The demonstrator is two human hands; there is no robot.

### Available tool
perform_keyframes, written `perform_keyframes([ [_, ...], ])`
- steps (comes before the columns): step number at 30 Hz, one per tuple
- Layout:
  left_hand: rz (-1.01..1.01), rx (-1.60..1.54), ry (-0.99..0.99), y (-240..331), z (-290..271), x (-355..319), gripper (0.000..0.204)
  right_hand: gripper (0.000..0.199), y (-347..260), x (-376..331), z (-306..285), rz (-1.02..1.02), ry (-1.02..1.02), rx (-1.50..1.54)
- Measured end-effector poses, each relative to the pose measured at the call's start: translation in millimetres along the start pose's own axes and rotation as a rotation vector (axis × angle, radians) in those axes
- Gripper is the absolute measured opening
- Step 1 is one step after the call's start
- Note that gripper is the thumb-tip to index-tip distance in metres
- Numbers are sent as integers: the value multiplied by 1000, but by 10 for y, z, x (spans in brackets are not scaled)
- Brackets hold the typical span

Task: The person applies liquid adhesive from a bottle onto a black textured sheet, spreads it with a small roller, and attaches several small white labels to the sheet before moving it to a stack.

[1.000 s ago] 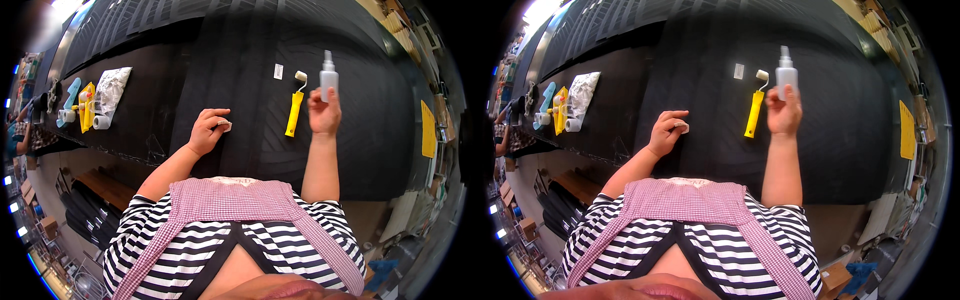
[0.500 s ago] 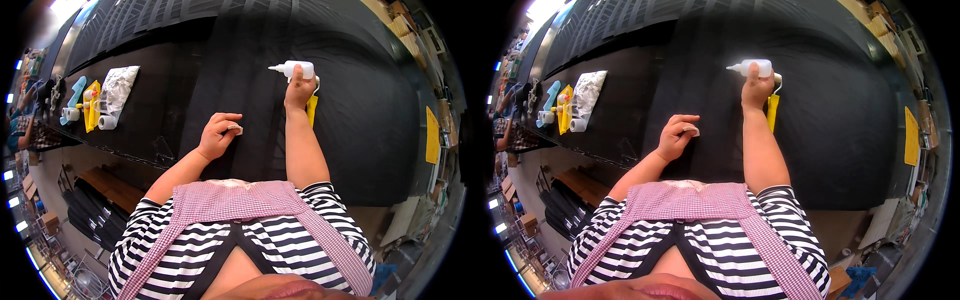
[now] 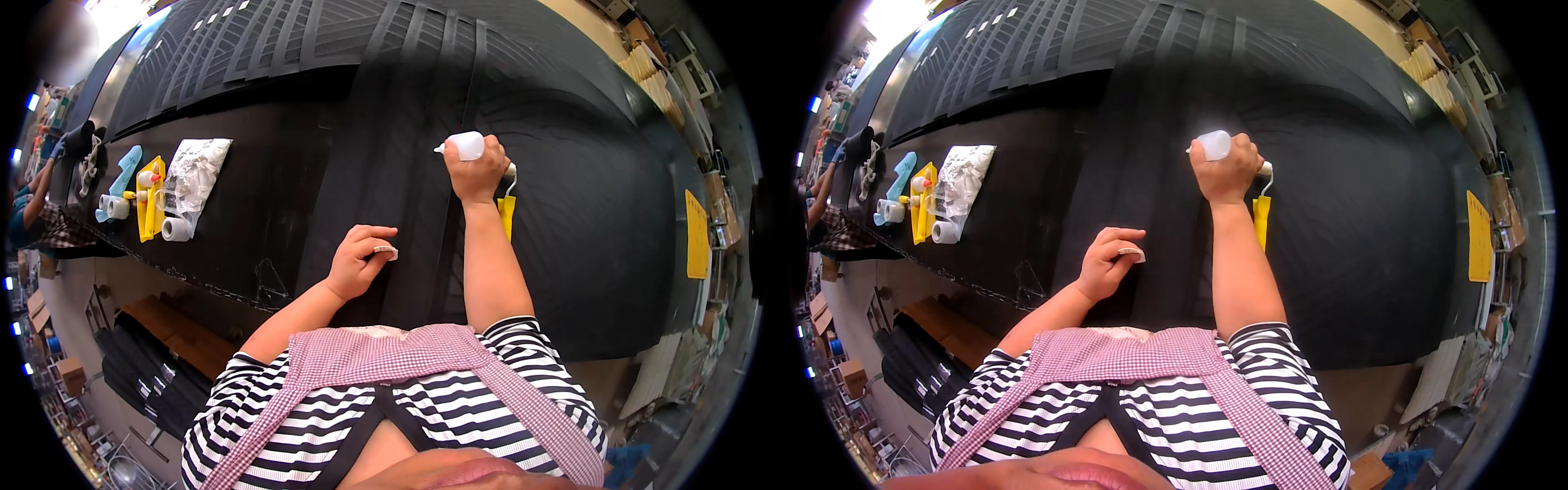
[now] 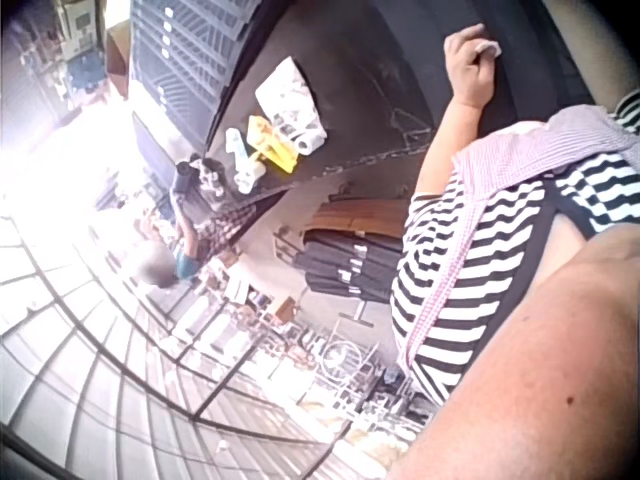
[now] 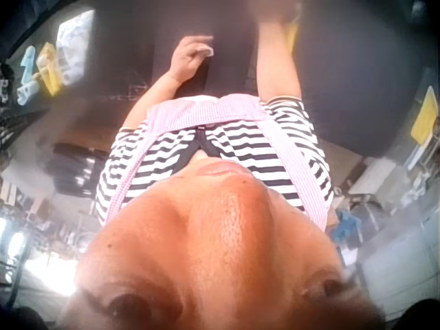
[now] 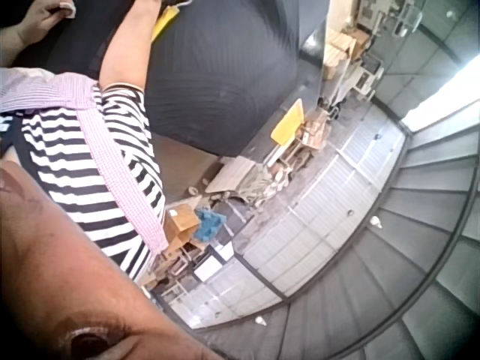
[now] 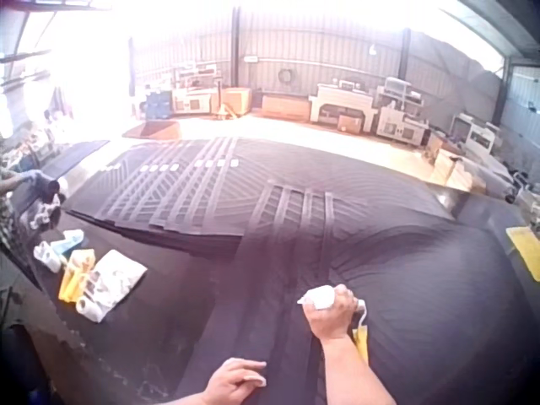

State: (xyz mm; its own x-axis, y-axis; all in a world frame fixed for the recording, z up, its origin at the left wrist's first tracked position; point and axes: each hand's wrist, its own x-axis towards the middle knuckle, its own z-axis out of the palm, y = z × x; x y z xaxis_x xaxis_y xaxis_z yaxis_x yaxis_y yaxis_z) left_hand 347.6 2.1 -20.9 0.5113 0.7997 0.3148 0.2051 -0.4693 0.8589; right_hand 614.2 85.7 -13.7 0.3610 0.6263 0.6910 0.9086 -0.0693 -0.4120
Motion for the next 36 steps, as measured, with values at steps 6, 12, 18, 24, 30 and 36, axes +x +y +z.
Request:
perform_keyframes([
  [6, 4, -11, 13, -28, 11, 10, 5, 42, 206, -96, 55, 26, 15, 91],
  [12, -40, -13, 6, -18, 17, -42, 5, 41, 203, -122, 66, -37, 82, 175],
  [18, -27, -10, 9, -18, 13, -26, 5, 40, 197, -118, 97, -24, 77, 182],
  [24, -28, -17, 9, -30, 14, -38, 5, 38, 145, -119, 18, -66, 71, 183],
  [30, -25, -35, 35, -12, 23, -27, 4, 37, 109, -133, -37, -89, 62, 219],
  [36, -35, -42, 37, -2, 23, -26, 4, 36, 103, -143, -60, -96, 52, 228],
])
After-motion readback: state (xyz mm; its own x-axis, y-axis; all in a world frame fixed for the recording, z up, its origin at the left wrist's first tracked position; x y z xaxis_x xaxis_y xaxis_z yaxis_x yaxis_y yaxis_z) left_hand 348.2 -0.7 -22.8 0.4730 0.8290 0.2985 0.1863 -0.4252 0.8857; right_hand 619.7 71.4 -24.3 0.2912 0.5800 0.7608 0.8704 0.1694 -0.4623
